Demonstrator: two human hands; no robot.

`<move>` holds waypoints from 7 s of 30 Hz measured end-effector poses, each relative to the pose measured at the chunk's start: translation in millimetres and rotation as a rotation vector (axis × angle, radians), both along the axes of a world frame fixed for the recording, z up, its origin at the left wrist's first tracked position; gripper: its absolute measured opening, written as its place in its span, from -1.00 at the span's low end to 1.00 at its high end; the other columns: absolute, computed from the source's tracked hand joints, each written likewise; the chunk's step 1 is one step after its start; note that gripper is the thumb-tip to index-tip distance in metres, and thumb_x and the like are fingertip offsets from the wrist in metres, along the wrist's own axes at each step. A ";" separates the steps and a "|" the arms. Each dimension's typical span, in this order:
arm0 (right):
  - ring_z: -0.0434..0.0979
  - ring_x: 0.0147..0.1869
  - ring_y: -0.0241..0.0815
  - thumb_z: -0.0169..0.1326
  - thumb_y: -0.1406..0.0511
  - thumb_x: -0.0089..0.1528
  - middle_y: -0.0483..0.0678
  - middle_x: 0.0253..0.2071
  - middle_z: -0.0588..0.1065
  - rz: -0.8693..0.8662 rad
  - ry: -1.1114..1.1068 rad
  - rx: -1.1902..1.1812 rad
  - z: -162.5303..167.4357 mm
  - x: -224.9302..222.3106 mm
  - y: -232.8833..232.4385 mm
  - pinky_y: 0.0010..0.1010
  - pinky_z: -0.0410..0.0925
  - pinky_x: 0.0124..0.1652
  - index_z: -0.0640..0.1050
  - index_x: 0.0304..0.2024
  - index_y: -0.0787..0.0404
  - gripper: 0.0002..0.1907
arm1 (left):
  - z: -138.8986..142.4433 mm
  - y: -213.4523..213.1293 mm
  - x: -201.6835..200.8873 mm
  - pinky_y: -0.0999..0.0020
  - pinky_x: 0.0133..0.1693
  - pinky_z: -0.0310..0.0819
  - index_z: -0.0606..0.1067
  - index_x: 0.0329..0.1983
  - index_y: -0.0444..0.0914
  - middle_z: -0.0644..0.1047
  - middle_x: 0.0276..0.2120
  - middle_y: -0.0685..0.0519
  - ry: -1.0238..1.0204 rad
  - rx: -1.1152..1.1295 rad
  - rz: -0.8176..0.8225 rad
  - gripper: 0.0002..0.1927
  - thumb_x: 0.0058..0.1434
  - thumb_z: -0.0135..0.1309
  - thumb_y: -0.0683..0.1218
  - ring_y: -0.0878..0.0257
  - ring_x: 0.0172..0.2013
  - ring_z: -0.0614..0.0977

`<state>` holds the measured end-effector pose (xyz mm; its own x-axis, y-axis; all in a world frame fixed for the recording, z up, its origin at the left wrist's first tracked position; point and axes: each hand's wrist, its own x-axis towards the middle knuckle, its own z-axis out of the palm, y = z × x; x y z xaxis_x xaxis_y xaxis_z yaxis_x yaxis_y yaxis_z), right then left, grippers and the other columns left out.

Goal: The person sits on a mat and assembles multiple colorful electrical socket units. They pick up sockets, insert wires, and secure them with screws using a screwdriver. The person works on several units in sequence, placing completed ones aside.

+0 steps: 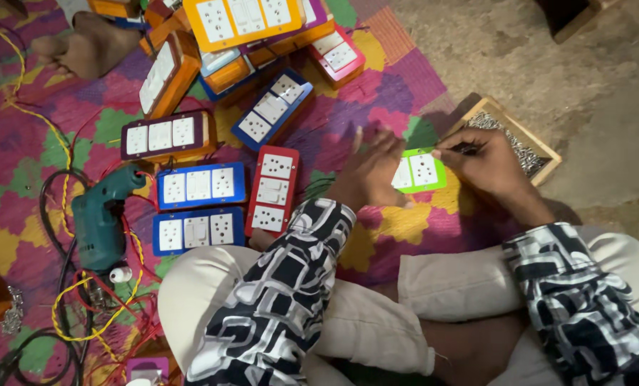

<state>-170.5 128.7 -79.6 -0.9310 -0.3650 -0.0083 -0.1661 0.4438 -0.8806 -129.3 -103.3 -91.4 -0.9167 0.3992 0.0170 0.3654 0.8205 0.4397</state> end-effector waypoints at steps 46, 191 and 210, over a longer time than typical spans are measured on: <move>0.56 -0.41 -0.19 0.45 0.28 0.01 0.06 -0.45 0.61 0.043 -0.603 0.081 -39.2 0.3 -37.6 -0.36 0.43 -0.36 0.65 -0.44 0.38 -0.72 | -29.5 -28.2 12.7 0.13 -0.03 0.49 0.47 -0.08 -0.27 0.50 -0.10 -0.08 -0.157 0.244 -0.199 -0.41 -0.23 0.42 -0.18 -0.08 -0.01 0.57; 0.37 -0.64 -0.28 0.46 0.23 0.01 -0.06 -0.64 0.46 -0.059 -0.518 0.194 -24.0 2.2 9.3 -0.44 0.21 -0.63 0.60 -0.52 0.32 -0.68 | -24.8 12.5 54.3 -0.12 0.10 0.29 0.35 0.22 -0.35 0.45 0.09 -0.14 0.099 0.058 -0.090 -0.03 -0.21 0.46 0.16 -0.07 0.13 0.47; 0.61 -0.48 -0.19 0.31 0.35 0.11 0.02 -0.48 0.60 0.004 -0.597 0.113 -26.1 1.1 15.6 -0.41 0.47 -0.50 0.63 -0.34 0.36 -0.82 | -26.4 16.3 52.3 -0.08 0.16 0.24 0.33 0.22 -0.33 0.42 0.11 -0.12 0.015 0.080 -0.096 0.07 -0.34 0.53 0.18 -0.05 0.19 0.42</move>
